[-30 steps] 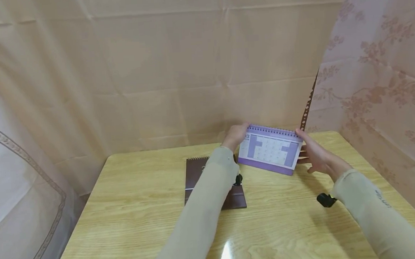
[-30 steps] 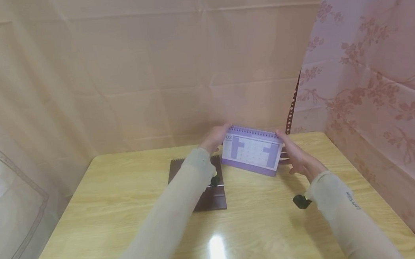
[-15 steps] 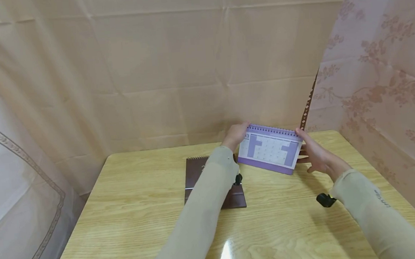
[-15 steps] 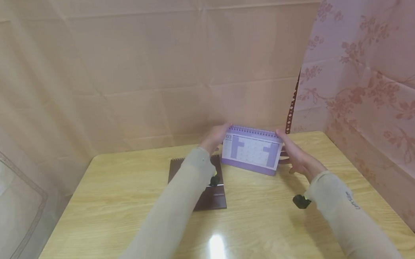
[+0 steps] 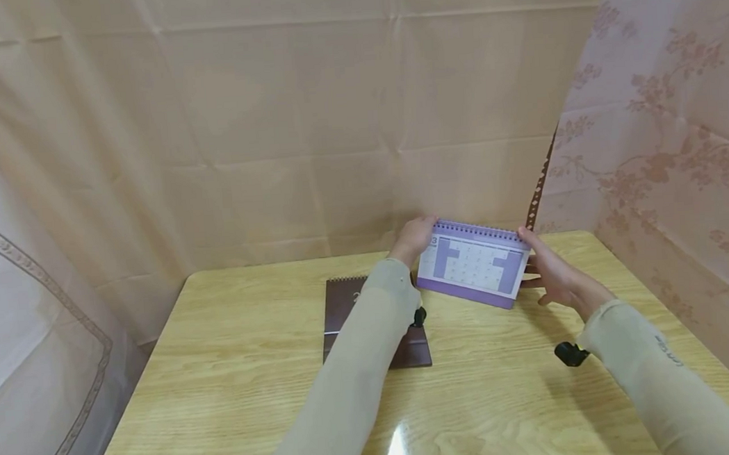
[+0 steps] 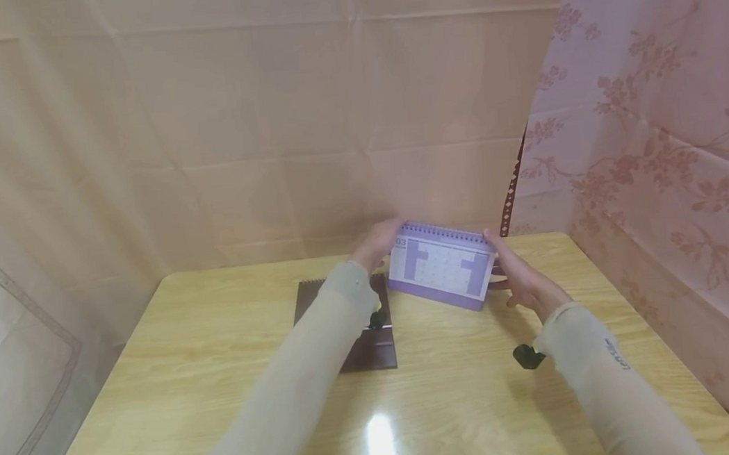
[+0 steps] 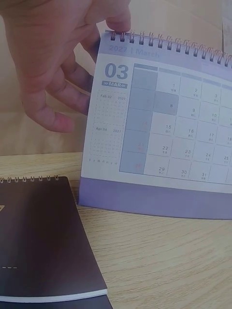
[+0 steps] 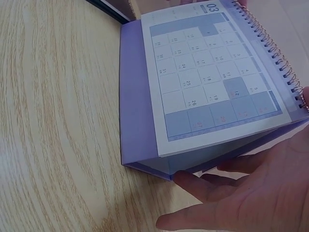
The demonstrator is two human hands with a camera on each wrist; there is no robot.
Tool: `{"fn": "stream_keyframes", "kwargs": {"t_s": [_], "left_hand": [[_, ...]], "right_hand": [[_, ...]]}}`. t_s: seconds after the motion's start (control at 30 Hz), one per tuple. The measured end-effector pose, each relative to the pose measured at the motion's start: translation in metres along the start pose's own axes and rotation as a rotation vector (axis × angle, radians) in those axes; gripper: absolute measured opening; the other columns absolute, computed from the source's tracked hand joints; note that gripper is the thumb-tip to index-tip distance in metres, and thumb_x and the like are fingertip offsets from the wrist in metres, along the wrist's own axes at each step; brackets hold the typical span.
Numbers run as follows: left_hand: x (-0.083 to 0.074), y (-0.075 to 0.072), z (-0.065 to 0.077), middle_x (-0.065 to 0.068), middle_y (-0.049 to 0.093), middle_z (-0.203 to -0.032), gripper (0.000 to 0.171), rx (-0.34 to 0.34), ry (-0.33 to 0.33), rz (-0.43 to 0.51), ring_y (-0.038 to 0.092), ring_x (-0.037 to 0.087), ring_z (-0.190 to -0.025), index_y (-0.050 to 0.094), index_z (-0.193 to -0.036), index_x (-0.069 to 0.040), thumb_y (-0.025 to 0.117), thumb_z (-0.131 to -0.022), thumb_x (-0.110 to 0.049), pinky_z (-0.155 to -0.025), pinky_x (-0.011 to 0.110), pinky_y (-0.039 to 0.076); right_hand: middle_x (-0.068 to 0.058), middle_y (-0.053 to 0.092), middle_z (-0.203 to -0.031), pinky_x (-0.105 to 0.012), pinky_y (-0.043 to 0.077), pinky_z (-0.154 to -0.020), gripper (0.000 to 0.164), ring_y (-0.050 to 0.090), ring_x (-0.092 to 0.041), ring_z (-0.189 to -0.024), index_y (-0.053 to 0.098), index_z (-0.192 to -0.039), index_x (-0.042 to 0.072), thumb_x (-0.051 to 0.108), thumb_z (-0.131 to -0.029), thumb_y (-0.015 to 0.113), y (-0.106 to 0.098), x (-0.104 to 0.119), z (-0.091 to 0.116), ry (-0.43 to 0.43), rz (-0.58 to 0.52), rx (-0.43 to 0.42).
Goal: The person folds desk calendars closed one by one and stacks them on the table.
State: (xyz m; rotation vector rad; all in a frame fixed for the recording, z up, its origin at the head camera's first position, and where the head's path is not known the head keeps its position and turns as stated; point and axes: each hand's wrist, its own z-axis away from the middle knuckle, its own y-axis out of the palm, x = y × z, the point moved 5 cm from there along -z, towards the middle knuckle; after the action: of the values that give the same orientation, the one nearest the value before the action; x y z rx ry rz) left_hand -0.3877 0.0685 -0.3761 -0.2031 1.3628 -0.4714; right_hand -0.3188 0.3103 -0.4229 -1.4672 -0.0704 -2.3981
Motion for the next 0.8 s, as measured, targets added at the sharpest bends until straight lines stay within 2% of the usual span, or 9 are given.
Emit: {"fn": "stream_keyframes", "kwargs": {"t_s": [0.13, 0.37, 0.5, 0.8], "left_hand": [[-0.003, -0.001, 0.001, 0.003, 0.053, -0.149, 0.052, -0.012, 0.036, -0.009, 0.047, 0.024, -0.136, 0.049, -0.151, -0.020, 0.035, -0.109, -0.046, -0.118, 0.043, 0.031], [-0.004, 0.000, 0.002, 0.003, 0.051, -0.151, 0.051, -0.023, 0.076, -0.015, 0.046, 0.023, -0.138, 0.049, -0.151, -0.018, 0.035, -0.110, -0.043, -0.118, 0.041, 0.031], [-0.004, 0.000, 0.001, 0.004, 0.053, -0.148, 0.051, -0.029, 0.087, -0.009, 0.049, 0.023, -0.134, 0.050, -0.150, -0.017, 0.035, -0.109, -0.043, -0.117, 0.041, 0.032], [-0.002, 0.000, -0.001, 0.004, 0.056, -0.145, 0.051, -0.020, 0.056, 0.011, 0.052, 0.023, -0.130, 0.050, -0.151, -0.019, 0.036, -0.109, -0.045, -0.116, 0.043, 0.033]], "right_hand": [[-0.029, -0.007, -0.165, -0.087, 0.003, -0.100, 0.118, 0.002, -0.056, -0.148, 0.004, -0.159, -0.004, 0.089, -0.087, 0.017, 0.000, 0.001, 0.001, 0.004, -0.001, 0.009], [-0.025, -0.020, -0.163, -0.089, 0.005, -0.097, 0.108, -0.003, -0.056, -0.147, -0.015, -0.160, 0.010, 0.084, -0.091, 0.023, -0.003, 0.004, 0.004, -0.014, -0.004, 0.011], [-0.027, -0.017, -0.164, -0.089, 0.006, -0.097, 0.105, -0.003, -0.056, -0.148, -0.015, -0.161, 0.012, 0.082, -0.093, 0.024, -0.004, 0.005, 0.003, -0.039, -0.011, -0.005], [-0.028, -0.014, -0.164, -0.089, 0.008, -0.098, 0.102, -0.001, -0.054, -0.149, -0.013, -0.161, 0.012, 0.076, -0.096, 0.031, -0.004, 0.010, 0.005, -0.070, -0.067, -0.047]]}}
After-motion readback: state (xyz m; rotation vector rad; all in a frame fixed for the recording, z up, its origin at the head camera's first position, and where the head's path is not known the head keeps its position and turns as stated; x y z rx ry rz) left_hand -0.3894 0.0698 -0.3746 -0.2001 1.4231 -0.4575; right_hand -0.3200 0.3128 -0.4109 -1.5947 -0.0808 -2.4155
